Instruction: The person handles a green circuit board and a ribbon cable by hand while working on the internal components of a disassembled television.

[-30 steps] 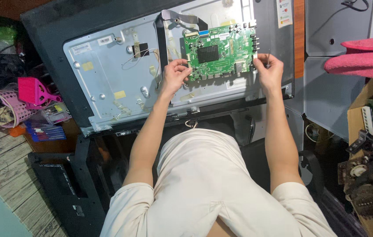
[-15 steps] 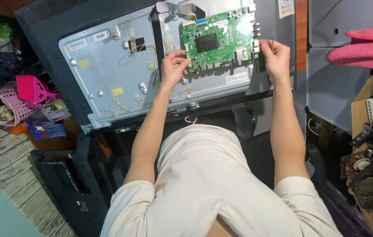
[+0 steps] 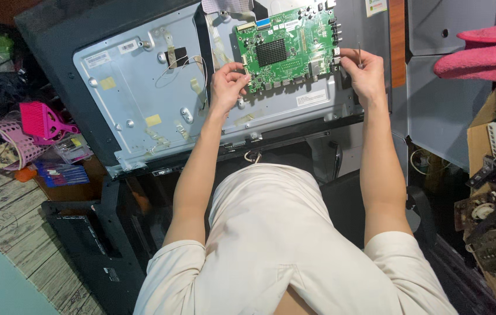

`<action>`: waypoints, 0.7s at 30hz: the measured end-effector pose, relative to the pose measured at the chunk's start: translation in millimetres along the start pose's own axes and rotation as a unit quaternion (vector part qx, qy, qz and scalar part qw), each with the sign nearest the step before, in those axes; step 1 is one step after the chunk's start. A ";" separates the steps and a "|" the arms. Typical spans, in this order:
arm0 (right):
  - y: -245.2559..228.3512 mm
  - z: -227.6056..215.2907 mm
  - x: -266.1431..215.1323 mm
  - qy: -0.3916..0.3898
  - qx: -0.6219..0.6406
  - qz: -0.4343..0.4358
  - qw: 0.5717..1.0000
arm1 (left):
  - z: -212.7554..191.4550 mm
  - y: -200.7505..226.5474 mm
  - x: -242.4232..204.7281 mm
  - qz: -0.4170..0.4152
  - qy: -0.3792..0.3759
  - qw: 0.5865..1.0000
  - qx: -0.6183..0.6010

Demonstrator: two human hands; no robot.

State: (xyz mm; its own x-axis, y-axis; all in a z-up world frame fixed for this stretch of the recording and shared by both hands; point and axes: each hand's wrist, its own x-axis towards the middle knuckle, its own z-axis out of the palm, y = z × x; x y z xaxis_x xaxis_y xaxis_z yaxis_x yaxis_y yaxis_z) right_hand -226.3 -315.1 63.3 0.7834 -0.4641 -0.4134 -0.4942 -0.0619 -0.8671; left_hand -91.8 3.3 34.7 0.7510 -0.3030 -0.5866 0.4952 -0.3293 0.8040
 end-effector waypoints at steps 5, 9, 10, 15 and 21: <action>-6.8 -1.2 -5.7 0.003 -0.058 -0.025 0.998 | 5.2 -5.8 -5.1 -0.007 0.010 1.000 0.018; -7.2 -1.8 -8.4 0.005 -0.080 -0.033 0.996 | 5.7 -3.4 -10.9 -0.016 0.015 0.999 0.044; -4.9 -1.8 -7.4 0.005 -0.080 -0.033 0.996 | 6.5 -5.6 -10.0 -0.016 0.015 0.999 0.044; 3.9 -1.1 -8.3 0.027 -0.105 -0.055 0.993 | 8.9 -14.0 -7.5 -0.004 0.032 0.997 0.068; 22.6 -3.8 -15.9 0.054 -0.151 -0.055 0.986 | 2.4 -19.3 -12.5 0.064 0.026 0.996 0.059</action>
State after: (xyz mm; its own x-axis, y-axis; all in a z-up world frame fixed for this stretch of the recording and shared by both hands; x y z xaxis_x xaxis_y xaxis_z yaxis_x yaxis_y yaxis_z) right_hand -251.4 -312.5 51.3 0.8024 -0.5294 -0.2754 -0.5103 -0.3694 -0.7766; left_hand -111.8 11.2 26.4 0.8282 -0.3037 -0.4710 0.3407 -0.3944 0.8535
